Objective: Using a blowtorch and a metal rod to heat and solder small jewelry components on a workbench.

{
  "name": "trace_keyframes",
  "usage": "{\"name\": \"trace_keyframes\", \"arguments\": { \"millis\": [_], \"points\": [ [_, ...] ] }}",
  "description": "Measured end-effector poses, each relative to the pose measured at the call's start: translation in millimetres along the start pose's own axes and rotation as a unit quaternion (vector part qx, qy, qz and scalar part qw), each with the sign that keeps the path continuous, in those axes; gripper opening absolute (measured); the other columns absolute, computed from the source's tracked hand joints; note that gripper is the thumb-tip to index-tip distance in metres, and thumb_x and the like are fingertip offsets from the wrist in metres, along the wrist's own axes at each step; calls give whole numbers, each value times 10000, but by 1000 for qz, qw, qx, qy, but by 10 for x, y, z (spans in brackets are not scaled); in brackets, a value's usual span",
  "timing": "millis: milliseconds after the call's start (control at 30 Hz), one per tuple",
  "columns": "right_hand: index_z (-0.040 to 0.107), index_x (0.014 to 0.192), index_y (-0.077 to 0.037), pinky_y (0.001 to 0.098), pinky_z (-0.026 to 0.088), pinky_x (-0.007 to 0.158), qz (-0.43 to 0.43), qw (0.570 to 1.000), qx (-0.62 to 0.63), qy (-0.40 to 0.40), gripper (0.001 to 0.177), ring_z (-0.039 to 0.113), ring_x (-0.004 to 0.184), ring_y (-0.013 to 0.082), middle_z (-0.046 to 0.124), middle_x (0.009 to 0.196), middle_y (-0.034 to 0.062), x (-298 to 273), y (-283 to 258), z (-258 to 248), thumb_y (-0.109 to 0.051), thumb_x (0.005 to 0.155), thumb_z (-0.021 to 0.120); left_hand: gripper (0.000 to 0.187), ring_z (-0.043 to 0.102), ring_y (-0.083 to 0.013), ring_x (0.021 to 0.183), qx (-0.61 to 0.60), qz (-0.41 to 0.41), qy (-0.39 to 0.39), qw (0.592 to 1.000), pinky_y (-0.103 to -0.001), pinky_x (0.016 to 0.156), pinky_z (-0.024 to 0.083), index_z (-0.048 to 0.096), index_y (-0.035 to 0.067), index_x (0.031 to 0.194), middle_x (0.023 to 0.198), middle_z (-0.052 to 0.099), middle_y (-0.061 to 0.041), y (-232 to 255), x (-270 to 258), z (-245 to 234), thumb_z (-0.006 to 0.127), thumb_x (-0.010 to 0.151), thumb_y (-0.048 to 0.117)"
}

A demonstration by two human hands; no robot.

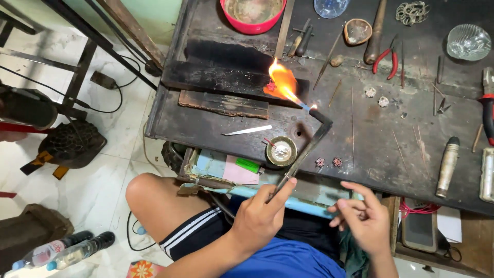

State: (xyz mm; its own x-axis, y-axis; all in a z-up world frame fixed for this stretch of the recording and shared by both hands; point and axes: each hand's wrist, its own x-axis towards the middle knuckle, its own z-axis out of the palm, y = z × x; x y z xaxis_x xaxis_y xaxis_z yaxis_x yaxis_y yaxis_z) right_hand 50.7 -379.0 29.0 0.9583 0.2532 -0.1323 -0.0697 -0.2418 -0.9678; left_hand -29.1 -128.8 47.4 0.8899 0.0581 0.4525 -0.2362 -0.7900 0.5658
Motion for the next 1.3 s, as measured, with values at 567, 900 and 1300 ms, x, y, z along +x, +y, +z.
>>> {"name": "trace_keyframes", "arguments": {
  "millis": [567, 900, 1300],
  "points": [
    [700, 1163, -7, 221, 529, 333, -11, 999, -42, -2, 255, 722, 415, 162, 764, 629, 161, 153, 60, -22, -93, 924, 670, 426, 555, -197, 550, 62, 3, 63, 996, -319, 448, 506, 667, 155, 1357, 930, 560, -43, 82, 179, 95, 656, 965, -10],
    [691, 1153, -10, 218, 517, 320, 3, 1000, -24, -12, 237, 754, 476, 169, 714, 555, 136, 165, 92, -25, -108, 940, 655, 410, 559, -192, 567, 71, 0, 64, 995, -309, 474, 516, 681, 152, 1346, 949, 574, -63, 28, 200, 41, 660, 966, -3],
    [682, 1158, 5, 227, 497, 326, 22, 1000, -18, -14, 240, 697, 398, 180, 765, 663, 216, 195, 145, -37, -96, 944, 648, 401, 624, -206, 593, 62, -6, 52, 997, -343, 522, 561, 671, 163, 1354, 975, 581, -52, 40, 215, 34, 660, 981, 18]
  ]
}}
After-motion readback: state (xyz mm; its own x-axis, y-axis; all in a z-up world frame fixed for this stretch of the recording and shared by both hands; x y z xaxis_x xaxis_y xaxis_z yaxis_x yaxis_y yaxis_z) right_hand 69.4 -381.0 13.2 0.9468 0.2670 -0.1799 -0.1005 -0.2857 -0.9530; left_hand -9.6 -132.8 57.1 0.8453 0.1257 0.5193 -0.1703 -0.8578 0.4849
